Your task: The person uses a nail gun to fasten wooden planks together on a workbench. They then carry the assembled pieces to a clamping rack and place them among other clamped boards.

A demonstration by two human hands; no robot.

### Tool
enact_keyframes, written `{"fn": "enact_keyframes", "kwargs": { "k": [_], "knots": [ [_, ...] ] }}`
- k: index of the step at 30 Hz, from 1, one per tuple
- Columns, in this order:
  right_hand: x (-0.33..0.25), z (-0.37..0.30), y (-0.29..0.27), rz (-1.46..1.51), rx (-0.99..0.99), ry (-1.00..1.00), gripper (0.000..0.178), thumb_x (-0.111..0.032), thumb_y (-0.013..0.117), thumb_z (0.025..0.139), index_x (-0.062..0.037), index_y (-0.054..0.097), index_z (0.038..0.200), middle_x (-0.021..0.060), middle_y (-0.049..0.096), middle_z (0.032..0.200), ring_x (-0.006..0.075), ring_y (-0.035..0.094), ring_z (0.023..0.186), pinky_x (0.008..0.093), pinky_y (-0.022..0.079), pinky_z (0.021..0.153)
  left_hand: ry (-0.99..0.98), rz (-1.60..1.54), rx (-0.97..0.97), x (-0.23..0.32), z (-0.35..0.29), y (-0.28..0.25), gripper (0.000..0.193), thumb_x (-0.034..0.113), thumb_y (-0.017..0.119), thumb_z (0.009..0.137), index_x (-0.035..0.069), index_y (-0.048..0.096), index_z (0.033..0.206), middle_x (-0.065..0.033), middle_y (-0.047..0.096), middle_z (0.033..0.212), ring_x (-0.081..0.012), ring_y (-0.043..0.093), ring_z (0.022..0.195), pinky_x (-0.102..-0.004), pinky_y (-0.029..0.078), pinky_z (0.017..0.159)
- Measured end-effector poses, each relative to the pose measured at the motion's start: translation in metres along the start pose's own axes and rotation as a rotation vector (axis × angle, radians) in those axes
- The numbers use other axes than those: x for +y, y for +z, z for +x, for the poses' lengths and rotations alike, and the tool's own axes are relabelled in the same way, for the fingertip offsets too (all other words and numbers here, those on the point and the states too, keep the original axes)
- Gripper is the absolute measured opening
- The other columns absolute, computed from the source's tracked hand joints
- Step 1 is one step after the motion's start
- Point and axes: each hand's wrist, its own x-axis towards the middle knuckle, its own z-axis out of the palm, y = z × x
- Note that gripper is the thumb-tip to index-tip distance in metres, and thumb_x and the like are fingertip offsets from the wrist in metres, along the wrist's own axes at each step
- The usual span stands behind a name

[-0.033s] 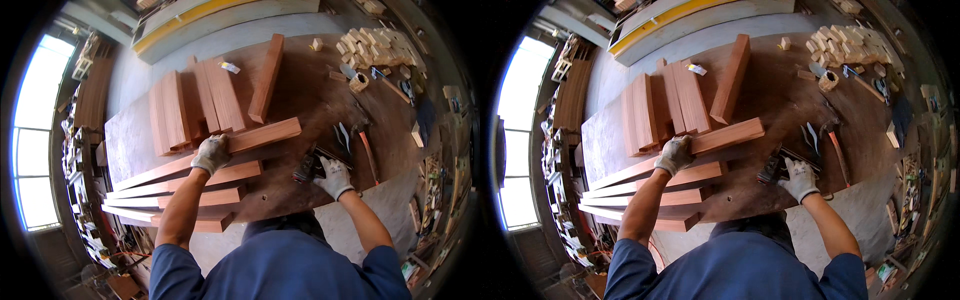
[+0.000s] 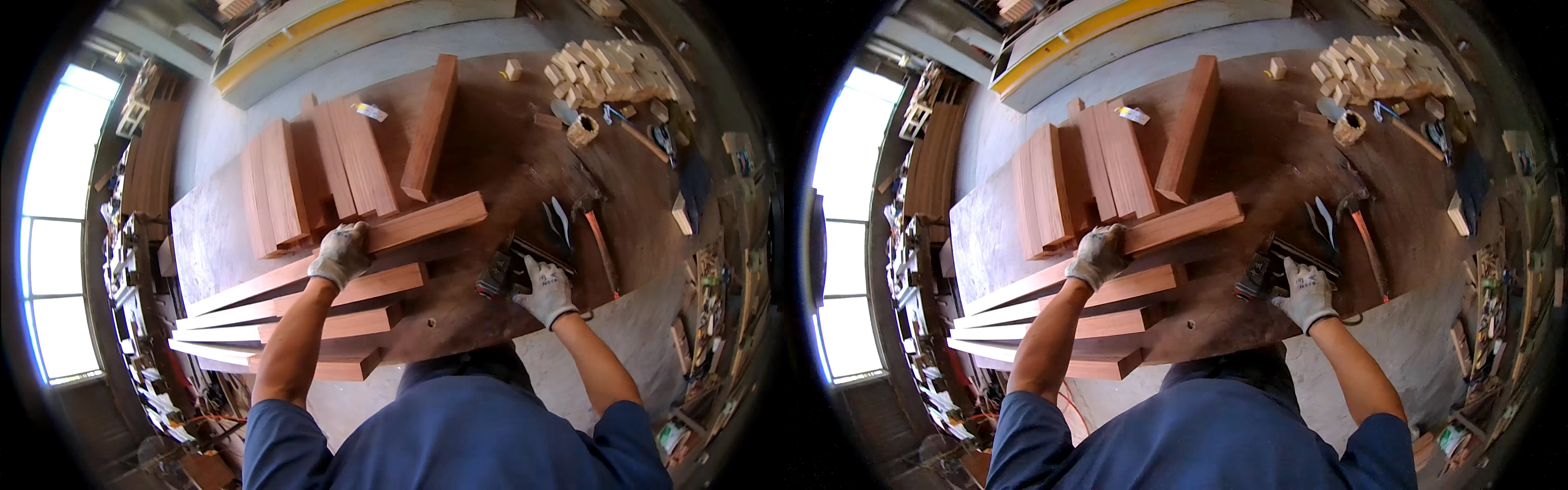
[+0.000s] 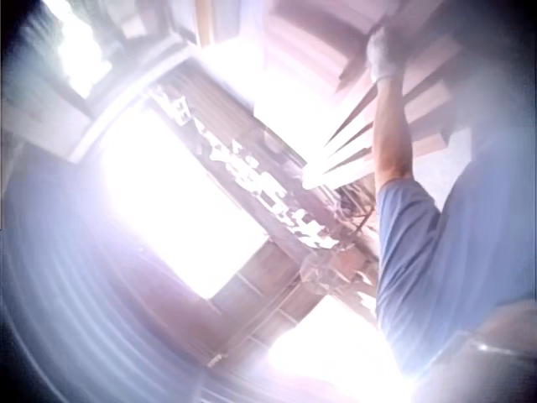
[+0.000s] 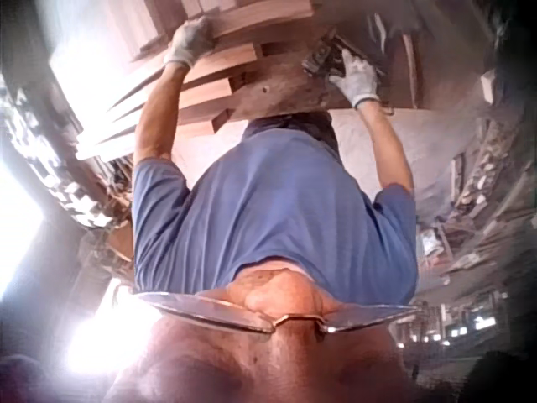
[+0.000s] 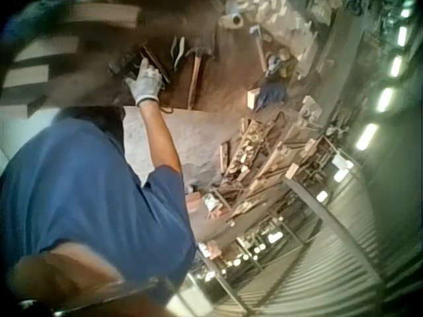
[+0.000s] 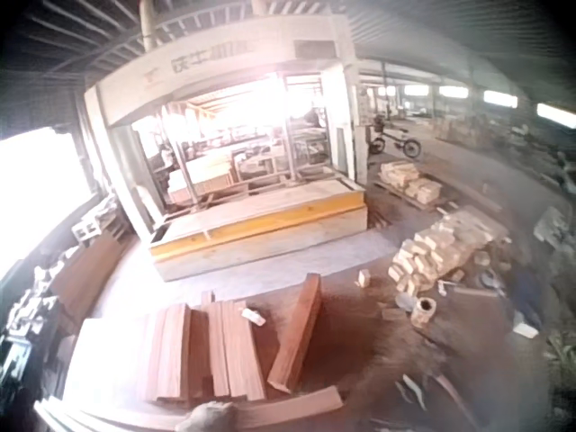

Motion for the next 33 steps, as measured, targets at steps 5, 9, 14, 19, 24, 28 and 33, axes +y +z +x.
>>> {"fn": "enact_keyframes", "kwargs": {
  "k": [5,9,14,19,24,28,33],
  "knots": [
    [0.009,0.004,0.028,0.071,0.032,-0.048,0.104,-0.047,0.081,0.082,-0.0027,0.028,0.16,0.0193,0.066,0.123,0.0339,0.063,0.118,0.0455,0.046,0.103,-0.096,-0.006,-0.088,0.001,-0.011,-0.017,0.064,0.03,0.089,0.075,0.008,0.063,0.129,-0.0199,0.069,0.124,-0.0399,0.063,0.118,-0.0459,0.051,0.104],
    [0.006,0.014,0.032,0.143,-0.08,-0.093,0.108,-0.046,0.082,0.082,-0.0027,0.023,0.162,0.0191,0.068,0.12,0.0331,0.067,0.112,0.046,0.05,0.098,-0.011,-0.102,-0.035,0.017,-0.005,-0.025,0.079,0.032,0.089,0.076,0.006,0.056,0.143,-0.0193,0.06,0.142,-0.0385,0.057,0.131,-0.0453,0.045,0.112],
    [0.001,0.013,0.062,-0.019,0.019,-0.142,0.085,-0.034,0.073,0.088,-0.0042,0.036,0.158,0.0146,0.069,0.111,0.0307,0.07,0.097,0.046,0.055,0.085,0.228,-0.003,0.057,0.137,0.04,-0.027,0.085,0.026,0.085,0.079,0.003,0.045,0.15,-0.0206,0.058,0.142,-0.0388,0.054,0.133,-0.0455,0.044,0.114],
    [0.008,0.01,0.051,0.258,0.065,-0.146,0.079,-0.03,0.075,0.083,-0.0037,0.043,0.151,0.0191,0.067,0.113,0.0362,0.069,0.103,0.0471,0.055,0.091,0.11,-0.083,0.119,0.163,0.077,0.014,0.086,0.021,0.085,0.077,0.002,0.045,0.15,-0.0225,0.063,0.132,-0.0407,0.06,0.123,-0.0465,0.047,0.108],
    [0.03,0.011,-0.034,0.429,-0.106,-0.091,0.066,-0.03,0.073,0.086,-0.0062,0.052,0.143,0.022,0.068,0.128,0.038,0.066,0.118,0.0456,0.054,0.096,0.126,-0.133,0.18,0.161,0.088,0.029,0.069,0.019,0.087,0.073,0.006,0.059,0.135,-0.0206,0.069,0.119,-0.0408,0.065,0.112,-0.0466,0.052,0.1],
    [0.061,0.028,-0.065,0.821,-0.076,-0.143,0.05,-0.025,0.077,0.084,-0.0047,0.063,0.128,0.0232,0.073,0.109,0.0411,0.069,0.108,0.0432,0.055,0.095,0.132,-0.126,0.197,0.166,0.092,0.027,0.063,0.02,0.087,0.073,0.006,0.062,0.13,-0.0203,0.07,0.116,-0.0403,0.066,0.11,-0.0464,0.053,0.098],
    [0.075,0.05,-0.11,0.954,-0.019,-0.227,0.041,-0.018,0.076,0.082,0.0024,0.066,0.116,0.0136,0.072,0.094,0.0203,0.068,0.091,0.0377,0.055,0.086,0.165,-0.129,0.228,0.165,0.095,0.029,0.06,0.02,0.086,0.073,0.007,0.063,0.127,-0.0197,0.071,0.114,-0.0402,0.067,0.108,-0.0466,0.054,0.096]
  ]
}}
